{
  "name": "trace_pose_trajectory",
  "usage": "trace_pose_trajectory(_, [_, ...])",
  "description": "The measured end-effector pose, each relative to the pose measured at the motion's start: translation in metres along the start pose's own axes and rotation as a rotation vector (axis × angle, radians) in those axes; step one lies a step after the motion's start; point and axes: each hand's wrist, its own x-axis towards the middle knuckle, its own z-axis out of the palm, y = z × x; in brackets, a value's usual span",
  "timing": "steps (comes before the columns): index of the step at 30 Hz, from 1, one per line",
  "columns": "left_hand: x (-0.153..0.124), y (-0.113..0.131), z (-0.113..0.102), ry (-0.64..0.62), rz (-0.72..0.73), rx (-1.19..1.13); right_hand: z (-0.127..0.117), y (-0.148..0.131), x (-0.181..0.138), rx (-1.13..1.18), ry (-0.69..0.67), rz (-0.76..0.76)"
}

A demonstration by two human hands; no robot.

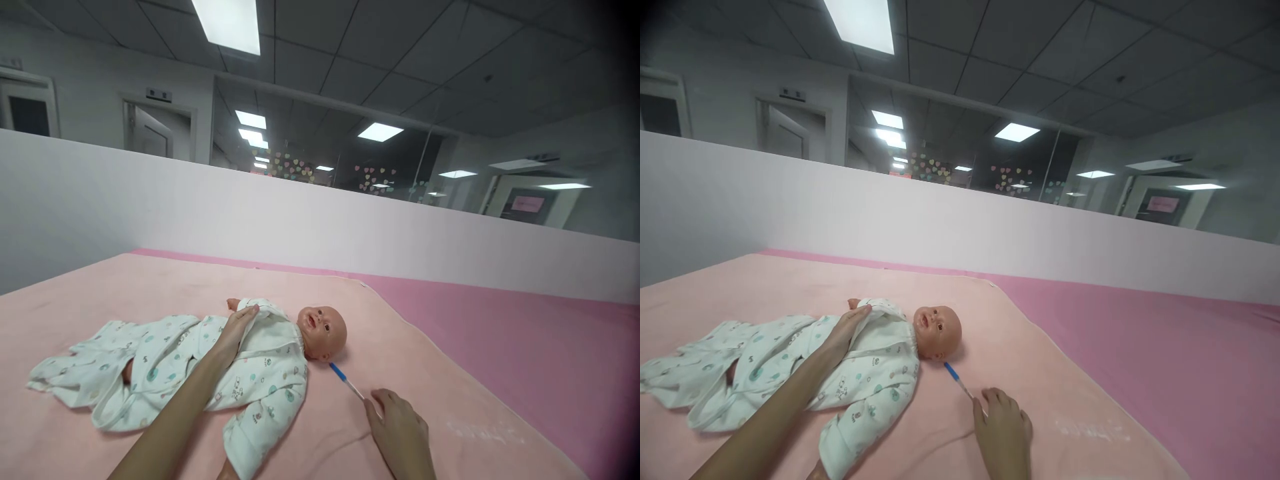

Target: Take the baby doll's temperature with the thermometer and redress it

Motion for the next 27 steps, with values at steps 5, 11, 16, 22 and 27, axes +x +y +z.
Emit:
trace_pose_trajectory(5, [0.001, -0.003, -0.001, -0.006, 0.004, -0.053, -0.024, -0.019, -0.004, -0.080, -0.079, -0.008])
trace_pose_trajectory(11, [0.006, -0.009, -0.002, 0.021, 0.000, -0.112, -0.053, -0.078, -0.005, 0.283, 0.094, -0.010])
trace_pose_trajectory(16, [0.007, -0.008, 0.000, -0.002, -0.015, -0.154, -0.017, -0.149, 0.032, 0.252, 0.063, -0.306])
trace_pose_trajectory(22, [0.002, -0.007, 0.001, -0.067, -0.005, -0.177, 0.037, -0.207, 0.084, -0.068, -0.254, -0.445])
trace_pose_trajectory(27, [0.013, -0.013, 0.000, 0.063, 0.134, 0.213, 0.043, -0.207, 0.083, -0.072, -0.268, -0.426])
